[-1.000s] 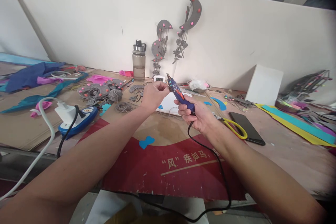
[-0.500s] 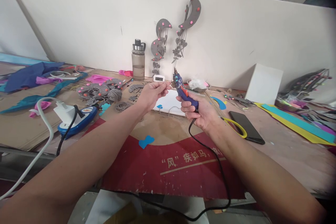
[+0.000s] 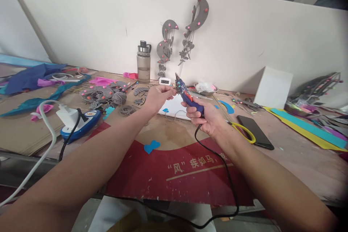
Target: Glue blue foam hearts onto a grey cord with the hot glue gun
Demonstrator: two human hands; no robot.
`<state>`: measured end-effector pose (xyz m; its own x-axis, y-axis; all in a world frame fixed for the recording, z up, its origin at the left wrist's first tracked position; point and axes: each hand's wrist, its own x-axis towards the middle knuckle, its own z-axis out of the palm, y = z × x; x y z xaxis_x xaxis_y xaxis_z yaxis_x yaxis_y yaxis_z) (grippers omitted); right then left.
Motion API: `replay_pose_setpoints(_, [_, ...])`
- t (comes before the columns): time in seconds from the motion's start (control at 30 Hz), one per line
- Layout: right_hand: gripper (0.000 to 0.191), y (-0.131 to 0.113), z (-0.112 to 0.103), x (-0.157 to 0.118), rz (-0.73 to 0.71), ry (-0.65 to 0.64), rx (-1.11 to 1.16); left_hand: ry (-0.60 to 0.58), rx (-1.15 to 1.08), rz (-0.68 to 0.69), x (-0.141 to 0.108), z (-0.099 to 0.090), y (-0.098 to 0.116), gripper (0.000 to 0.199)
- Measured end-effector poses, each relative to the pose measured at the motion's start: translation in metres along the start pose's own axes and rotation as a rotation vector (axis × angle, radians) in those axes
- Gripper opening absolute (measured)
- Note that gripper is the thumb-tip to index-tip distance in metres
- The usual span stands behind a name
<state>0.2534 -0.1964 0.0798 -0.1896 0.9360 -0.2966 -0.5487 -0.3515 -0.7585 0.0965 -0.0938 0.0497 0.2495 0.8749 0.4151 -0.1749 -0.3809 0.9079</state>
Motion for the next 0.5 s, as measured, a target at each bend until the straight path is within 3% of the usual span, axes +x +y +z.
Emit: replay_pose_setpoints(0.5, [0.032, -0.008, -0.005, 0.002, 0.093, -0.073, 0.019, 0.094, 0.265, 0.054, 0.011, -0.013, -0.006, 0.014])
